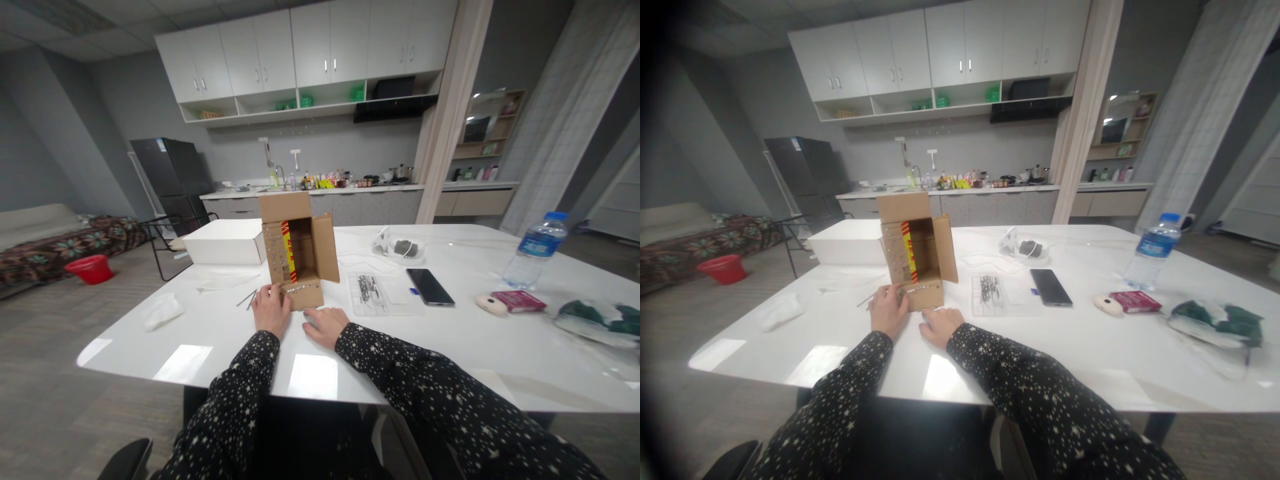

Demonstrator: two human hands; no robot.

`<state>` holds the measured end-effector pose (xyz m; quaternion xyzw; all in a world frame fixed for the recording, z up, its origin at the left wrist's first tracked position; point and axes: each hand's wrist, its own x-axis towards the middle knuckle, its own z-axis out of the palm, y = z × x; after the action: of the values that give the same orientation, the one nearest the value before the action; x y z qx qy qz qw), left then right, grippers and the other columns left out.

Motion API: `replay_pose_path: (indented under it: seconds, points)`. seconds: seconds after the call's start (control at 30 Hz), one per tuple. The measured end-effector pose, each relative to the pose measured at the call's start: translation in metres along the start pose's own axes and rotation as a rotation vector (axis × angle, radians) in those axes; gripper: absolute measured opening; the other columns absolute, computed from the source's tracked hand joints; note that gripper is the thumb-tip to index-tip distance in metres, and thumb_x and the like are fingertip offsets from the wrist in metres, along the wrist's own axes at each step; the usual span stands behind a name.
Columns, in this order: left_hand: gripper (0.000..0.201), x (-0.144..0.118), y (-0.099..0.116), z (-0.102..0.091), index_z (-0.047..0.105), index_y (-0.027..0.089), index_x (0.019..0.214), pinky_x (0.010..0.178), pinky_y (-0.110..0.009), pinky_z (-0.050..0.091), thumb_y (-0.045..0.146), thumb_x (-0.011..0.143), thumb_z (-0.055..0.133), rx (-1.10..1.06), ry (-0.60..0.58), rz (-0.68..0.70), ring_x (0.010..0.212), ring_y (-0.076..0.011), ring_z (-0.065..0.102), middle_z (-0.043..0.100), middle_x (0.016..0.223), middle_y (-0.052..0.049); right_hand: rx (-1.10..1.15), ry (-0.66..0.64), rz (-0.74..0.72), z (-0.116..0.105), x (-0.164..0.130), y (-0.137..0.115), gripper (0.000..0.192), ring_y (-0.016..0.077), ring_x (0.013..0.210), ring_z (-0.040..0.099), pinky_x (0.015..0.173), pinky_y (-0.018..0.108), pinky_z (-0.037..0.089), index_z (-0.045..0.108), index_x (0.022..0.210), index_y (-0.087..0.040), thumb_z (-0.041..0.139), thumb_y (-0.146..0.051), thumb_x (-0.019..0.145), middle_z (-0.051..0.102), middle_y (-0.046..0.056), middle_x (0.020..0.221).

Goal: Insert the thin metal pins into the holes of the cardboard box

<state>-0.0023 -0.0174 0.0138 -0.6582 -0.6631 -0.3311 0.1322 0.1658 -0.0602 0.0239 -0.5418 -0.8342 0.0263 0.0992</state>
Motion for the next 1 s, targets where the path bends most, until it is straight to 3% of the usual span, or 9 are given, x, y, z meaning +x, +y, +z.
replay_pose_path:
  seconds: [0.5,1.0]
  points:
    - [0.021,0.0037,-0.0024,0.0007,0.06,0.021,0.099,0.082,-0.038,0.038,0.028,0.087,0.044,-0.016,-0.024,0.003,0.099,-0.0247,0.053,0.059,0.1,-0.008,0.004,0.039,-0.009,0.0062,0.0013,0.003,0.041,0.0233,0.084,0.064,0.066,0.032,0.04,0.057,0.118,-0.03,0.036,-0.047,0.087,0.07,0.005,0.096]
    - [0.023,0.0052,-0.0022,-0.0014,0.061,0.02,0.095,0.081,-0.039,0.037,0.026,0.089,0.04,-0.013,-0.049,0.015,0.096,-0.0251,0.053,0.061,0.096,-0.009,0.014,0.006,0.015,0.0035,0.0002,0.0004,0.043,0.0229,0.087,0.064,0.07,0.032,0.04,0.056,0.121,-0.03,0.036,-0.047,0.087,0.07,0.006,0.099]
